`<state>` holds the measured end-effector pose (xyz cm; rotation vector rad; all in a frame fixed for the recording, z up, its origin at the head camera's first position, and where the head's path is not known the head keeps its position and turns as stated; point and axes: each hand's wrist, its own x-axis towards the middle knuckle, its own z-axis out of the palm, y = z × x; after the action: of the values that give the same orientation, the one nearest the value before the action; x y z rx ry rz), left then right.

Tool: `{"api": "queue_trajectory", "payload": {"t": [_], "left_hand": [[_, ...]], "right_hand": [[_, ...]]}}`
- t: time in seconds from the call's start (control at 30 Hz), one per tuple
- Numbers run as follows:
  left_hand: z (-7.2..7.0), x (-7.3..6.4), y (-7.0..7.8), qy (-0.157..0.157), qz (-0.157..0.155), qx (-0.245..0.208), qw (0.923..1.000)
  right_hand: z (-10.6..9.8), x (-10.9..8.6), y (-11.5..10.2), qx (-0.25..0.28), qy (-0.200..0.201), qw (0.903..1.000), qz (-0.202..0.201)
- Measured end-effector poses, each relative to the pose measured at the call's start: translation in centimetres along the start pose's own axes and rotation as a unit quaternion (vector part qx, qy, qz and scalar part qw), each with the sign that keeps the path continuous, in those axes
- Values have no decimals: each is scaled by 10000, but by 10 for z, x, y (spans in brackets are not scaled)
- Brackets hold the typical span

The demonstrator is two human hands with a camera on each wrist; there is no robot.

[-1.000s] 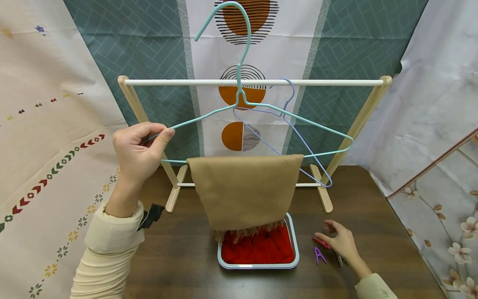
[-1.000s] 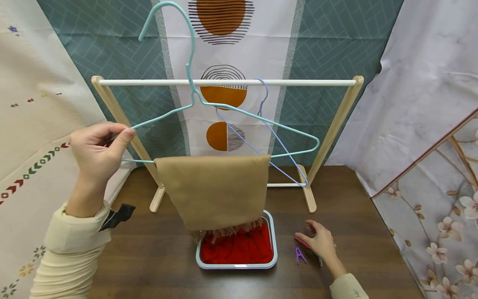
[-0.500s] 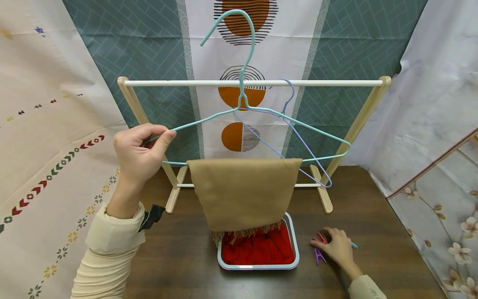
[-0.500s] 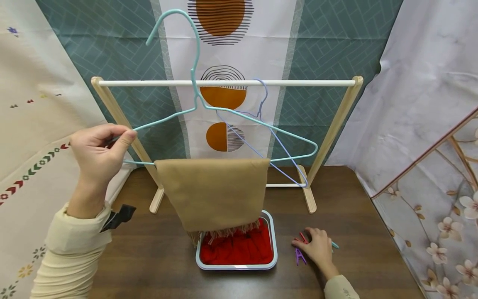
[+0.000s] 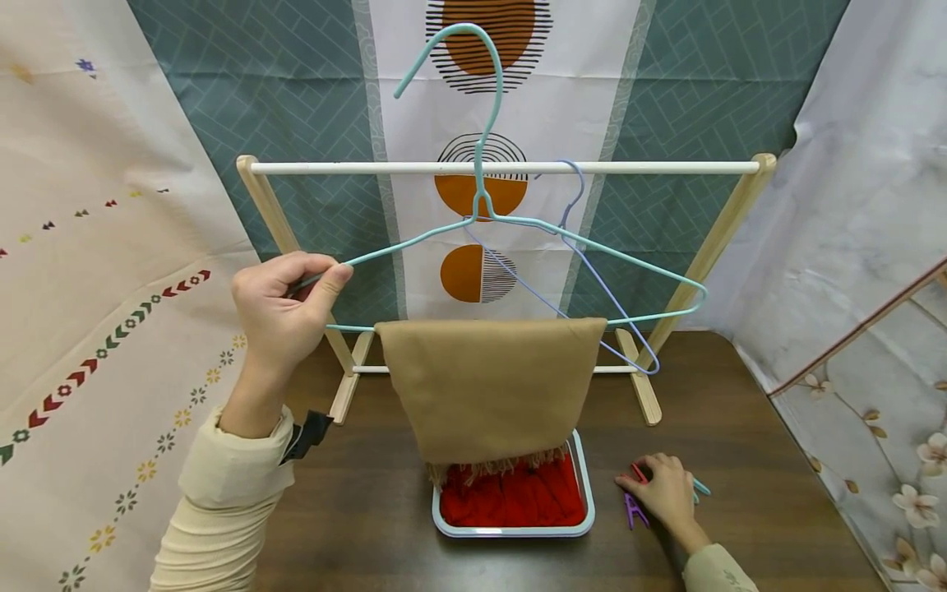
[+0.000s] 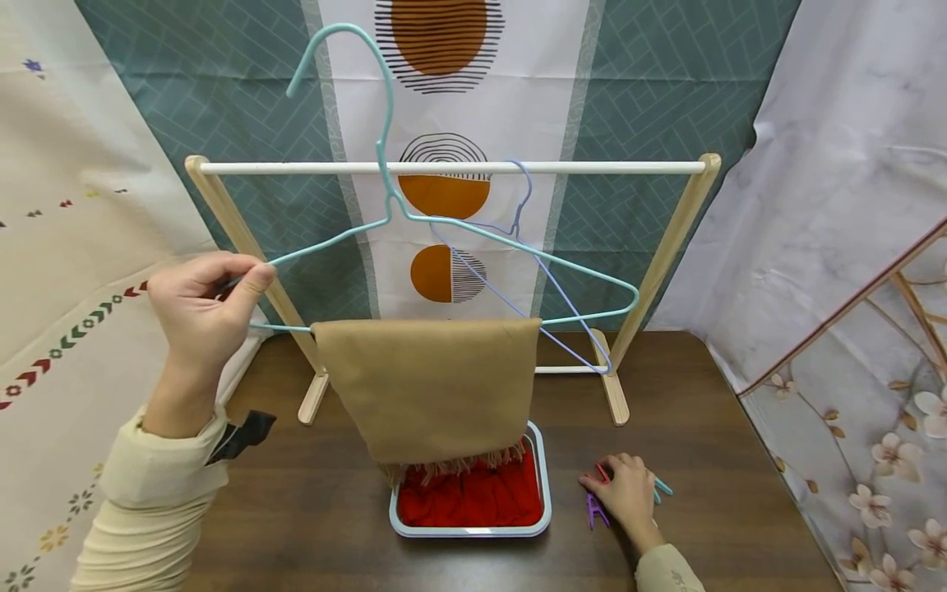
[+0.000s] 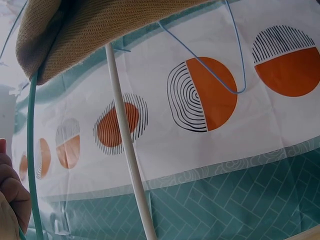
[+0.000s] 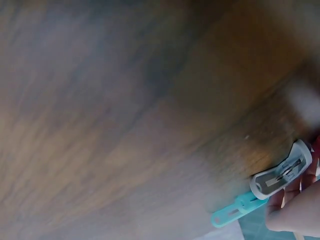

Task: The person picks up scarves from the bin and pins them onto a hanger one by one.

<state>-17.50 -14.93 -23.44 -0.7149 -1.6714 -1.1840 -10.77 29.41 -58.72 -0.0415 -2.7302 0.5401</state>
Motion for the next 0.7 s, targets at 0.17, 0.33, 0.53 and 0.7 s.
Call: {"api": "queue_trajectory", "payload": {"t": [0.17,0.33,0.53,0.7], "left_hand": [[0,-1,1,-45,-50,-73,10000],[1,-3,1,-95,-95,-65,9999],[0,-5,-2,-140,-68,27,9999],[0,-6,-4,-135,-70,77,9999]], "right_hand": [[0,-1,-1,76,135,9998,-80],[-2,-1,-3,277,157,9995,-57],[-10,1,-7,623,362,9974,48],[-20,6,-13,903,722,9933,-61]]}}
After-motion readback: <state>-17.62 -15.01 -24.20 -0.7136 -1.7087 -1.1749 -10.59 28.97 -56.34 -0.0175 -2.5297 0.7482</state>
